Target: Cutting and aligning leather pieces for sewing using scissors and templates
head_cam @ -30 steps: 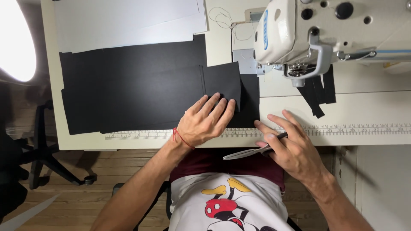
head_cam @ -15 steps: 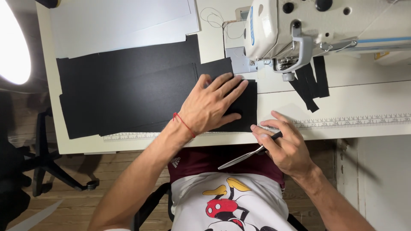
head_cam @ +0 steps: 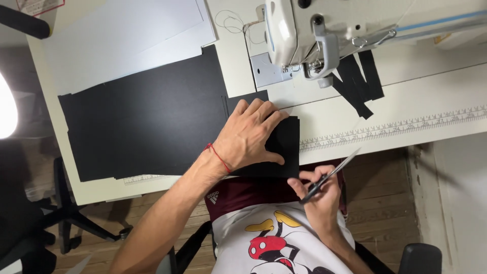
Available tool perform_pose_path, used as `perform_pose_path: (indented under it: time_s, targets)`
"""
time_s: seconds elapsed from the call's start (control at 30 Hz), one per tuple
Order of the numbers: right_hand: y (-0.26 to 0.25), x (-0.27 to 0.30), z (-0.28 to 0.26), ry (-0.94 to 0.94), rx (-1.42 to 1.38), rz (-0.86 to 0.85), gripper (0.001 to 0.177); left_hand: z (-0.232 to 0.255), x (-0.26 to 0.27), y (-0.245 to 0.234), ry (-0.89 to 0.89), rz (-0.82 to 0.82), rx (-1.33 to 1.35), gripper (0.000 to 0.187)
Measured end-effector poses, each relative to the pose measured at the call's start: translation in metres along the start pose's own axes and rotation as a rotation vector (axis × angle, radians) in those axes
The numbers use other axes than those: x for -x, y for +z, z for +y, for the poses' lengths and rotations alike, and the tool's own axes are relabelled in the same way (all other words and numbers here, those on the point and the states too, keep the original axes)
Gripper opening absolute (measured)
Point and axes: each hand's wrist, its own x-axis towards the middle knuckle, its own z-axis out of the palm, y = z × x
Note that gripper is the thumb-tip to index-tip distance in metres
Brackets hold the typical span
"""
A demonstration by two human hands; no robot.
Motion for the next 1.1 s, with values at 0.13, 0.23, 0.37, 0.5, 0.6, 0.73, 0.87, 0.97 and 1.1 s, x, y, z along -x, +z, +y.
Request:
perform_pose_path:
  time_s: [0.13,0.23,0.37,0.5,0.6,0.73,0.87,0.97,1.1]
  targets:
    - [0.007,-0.013,-0.05,0.031,-0.071,0.084,0.054,-0.013,-0.008,-0.008,0.005,0.028,0.073,0.109]
    - [0.0,-0.025,-0.066,-0.112,-0.002,0.084,0.052,-0.037,-0.033,-0.026,0.063,-0.027,0.372,0.085]
    - [-0.015,-0.04,-0.087,-0.492,0.19,-0.023,0.039,-0.065,-0.064,-0.033,0.293,-0.287,0.778,0.065]
    - [-0.021,-0.056,-0.071,-0.475,0.24,-0.019,0.048,-0.089,-0.085,-0.023,0.294,-0.364,1.06,0.015]
    - [-0.017,-0.057,-0.052,-0.24,0.322,0.112,0.06,-0.076,-0.088,-0.019,0.013,-0.29,1.008,0.018]
    - [-0.02,-0.063,-0.061,-0.192,0.338,0.099,0.062,-0.072,-0.089,-0.016,-0.077,-0.234,0.992,0.023]
    - [-0.023,-0.067,-0.072,-0.133,0.345,0.045,0.057,-0.074,-0.088,-0.019,-0.065,-0.204,0.893,0.02]
    - [-0.026,-0.07,-0.085,-0.101,0.378,0.003,0.056,-0.075,-0.085,-0.018,-0.014,-0.164,0.778,0.017]
    - [-0.03,-0.075,-0.091,-0.077,0.417,-0.033,0.052,-0.065,-0.081,-0.005,0.056,-0.054,0.552,0.018]
